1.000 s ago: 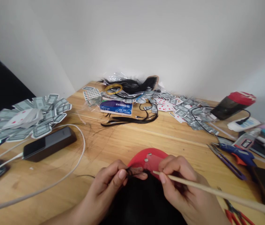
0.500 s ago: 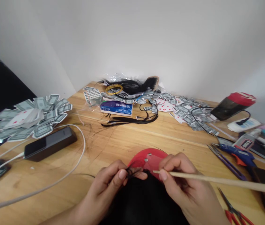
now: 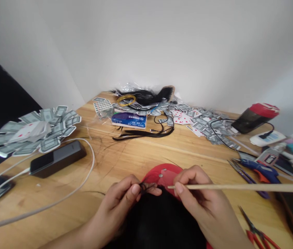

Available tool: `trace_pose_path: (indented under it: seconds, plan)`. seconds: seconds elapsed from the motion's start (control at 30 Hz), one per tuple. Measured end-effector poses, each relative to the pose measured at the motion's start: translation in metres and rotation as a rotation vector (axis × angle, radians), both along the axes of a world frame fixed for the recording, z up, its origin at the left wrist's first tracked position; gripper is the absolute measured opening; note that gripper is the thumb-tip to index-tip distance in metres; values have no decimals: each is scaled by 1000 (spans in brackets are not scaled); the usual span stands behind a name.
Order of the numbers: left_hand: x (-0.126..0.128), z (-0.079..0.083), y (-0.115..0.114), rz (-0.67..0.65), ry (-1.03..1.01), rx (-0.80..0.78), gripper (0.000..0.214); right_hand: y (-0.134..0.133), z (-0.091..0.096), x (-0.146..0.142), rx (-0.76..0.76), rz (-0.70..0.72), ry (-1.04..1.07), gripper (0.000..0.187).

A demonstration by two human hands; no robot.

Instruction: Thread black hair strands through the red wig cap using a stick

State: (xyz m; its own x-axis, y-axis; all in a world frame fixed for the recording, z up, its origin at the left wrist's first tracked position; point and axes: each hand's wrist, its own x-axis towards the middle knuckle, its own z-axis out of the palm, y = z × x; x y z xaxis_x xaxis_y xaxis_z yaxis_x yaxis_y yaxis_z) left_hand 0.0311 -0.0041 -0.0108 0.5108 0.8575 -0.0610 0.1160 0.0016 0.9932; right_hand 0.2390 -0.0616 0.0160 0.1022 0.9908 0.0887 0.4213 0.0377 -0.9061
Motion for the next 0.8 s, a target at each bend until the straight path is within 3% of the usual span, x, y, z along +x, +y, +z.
trace_pose_path:
  seconds: [0.13,0.3,0.6,0.8]
  plan:
    - [3,10,3,29,-34,13,49,3,4,-2,8,4,46,22]
    - [1,23,4,57,21,243,42,6,6,-1,50,-29,17,24]
    - [19,45,18,-305,292,218,35,7,0,3,8,-2,173,26]
    - [28,57,25,-388,518,342,32,10,-3,2,2,-4,220,28]
